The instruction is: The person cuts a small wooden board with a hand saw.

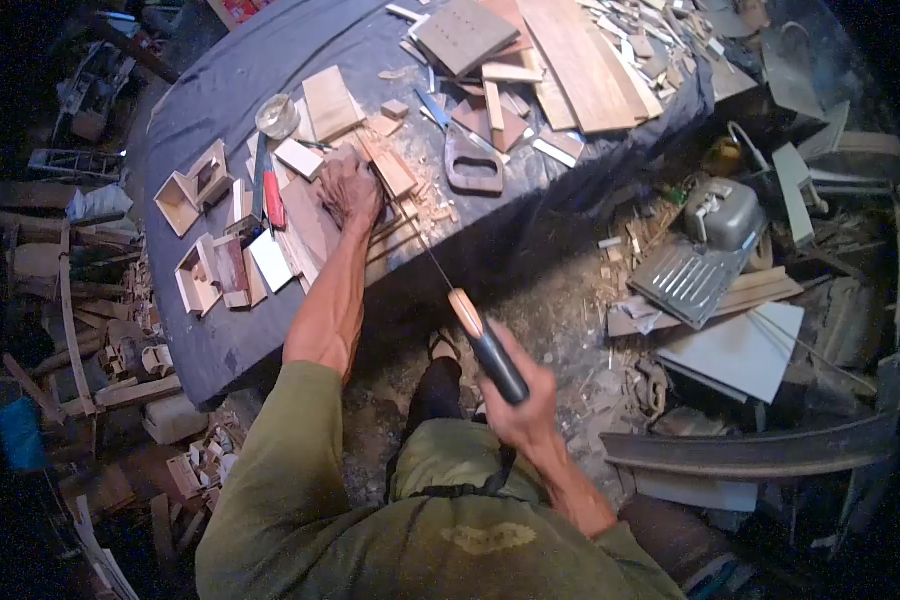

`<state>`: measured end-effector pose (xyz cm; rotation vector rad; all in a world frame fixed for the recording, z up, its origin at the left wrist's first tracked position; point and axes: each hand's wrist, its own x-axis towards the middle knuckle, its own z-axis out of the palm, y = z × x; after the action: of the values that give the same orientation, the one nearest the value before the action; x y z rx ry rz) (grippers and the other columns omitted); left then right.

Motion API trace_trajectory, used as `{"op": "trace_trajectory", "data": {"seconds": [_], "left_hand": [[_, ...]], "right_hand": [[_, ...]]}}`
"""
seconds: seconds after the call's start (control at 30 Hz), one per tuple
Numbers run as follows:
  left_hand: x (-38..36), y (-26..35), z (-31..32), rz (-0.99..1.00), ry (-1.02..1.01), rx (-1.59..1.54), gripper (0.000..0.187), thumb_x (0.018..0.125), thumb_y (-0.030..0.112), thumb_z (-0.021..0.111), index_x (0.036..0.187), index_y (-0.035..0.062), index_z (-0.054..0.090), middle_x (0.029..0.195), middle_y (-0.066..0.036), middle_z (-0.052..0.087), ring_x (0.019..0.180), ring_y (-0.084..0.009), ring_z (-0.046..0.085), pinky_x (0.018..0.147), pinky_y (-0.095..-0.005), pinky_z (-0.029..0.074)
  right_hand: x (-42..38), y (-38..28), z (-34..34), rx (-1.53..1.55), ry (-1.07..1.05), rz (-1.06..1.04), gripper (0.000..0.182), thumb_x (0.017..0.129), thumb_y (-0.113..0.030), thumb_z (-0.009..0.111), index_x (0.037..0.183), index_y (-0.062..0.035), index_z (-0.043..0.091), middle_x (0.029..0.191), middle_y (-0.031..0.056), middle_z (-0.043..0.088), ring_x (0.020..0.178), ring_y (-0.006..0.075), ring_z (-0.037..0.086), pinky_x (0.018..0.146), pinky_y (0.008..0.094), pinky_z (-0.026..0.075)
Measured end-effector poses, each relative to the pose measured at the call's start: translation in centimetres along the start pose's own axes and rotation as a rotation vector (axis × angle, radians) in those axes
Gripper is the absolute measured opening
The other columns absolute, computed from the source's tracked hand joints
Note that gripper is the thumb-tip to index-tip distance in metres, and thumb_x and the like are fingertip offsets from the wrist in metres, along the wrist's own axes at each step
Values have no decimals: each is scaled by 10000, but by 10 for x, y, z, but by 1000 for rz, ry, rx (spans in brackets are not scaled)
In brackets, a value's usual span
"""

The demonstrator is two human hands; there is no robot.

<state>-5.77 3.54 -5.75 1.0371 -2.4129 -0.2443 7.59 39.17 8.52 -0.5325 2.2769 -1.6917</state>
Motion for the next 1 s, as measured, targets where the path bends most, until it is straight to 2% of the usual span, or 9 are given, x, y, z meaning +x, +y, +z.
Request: {"op": "trace_trajectory", "data": {"seconds": [0.03,0.13,0.27,0.33,0.43,0.57,0.7,0.83,1.0], "left_hand": [[8,0,1,8,15,0,206,902,266,578,1015,119,669,1099,-110,590,1141,-326,519,921,-557,407],[-1,-3,2,30,-12,6,215,911,282,580,1025,125,673,1100,-110,593,1140,-324,520,924,-562,404],[3,-5,2,52,51,-6,222,903,280,591,1032,126,686,1094,-110,603,1142,-326,521,932,-563,405],[0,-5,8,67,109,-19,231,903,292,598,1031,124,691,1092,-110,607,1146,-331,519,931,-562,404],[3,-7,7,38,32,-5,241,900,297,605,1029,115,695,1094,-113,610,1155,-339,515,939,-567,400],[7,-3,-3,52,14,-55,213,878,241,606,1018,105,691,1084,-114,609,1147,-333,518,944,-556,398],[-1,1,-6,21,31,-47,185,848,174,606,999,102,685,1072,-112,599,1129,-315,518,934,-510,394],[0,-2,1,9,42,-54,190,853,190,598,1000,98,675,1083,-125,586,1143,-324,505,943,-509,388],[-1,-2,3,22,30,-25,199,887,266,615,978,93,654,1048,-129,581,1111,-341,515,914,-530,415]], "right_hand": [[-10,1,-6,50,-13,38,588,781,44,634,1362,-33,587,915,143,714,751,109,662,669,277,524],[-22,-1,-11,-5,27,-66,586,785,42,636,1363,-40,590,898,140,713,740,108,666,665,269,523],[13,1,9,-1,-27,69,581,789,48,634,1365,-2,576,896,120,705,688,116,630,657,279,525],[2,1,2,12,4,11,580,791,50,631,1366,-9,578,890,114,699,707,116,631,663,282,526],[-16,6,-7,37,17,-61,583,795,47,632,1372,-19,575,895,107,697,740,120,636,675,285,526],[17,-9,7,12,-56,88,571,804,19,644,1369,-26,572,942,133,710,772,126,647,693,282,527],[19,6,5,48,-33,-27,557,834,-20,675,1379,-25,561,939,116,688,745,115,638,660,273,517],[16,-13,3,134,-94,198,535,900,-74,688,1411,-23,536,913,98,682,739,107,641,650,290,529],[13,-8,3,35,-53,40,564,850,-27,681,1400,-28,551,921,115,701,765,131,668,675,295,540]]}}
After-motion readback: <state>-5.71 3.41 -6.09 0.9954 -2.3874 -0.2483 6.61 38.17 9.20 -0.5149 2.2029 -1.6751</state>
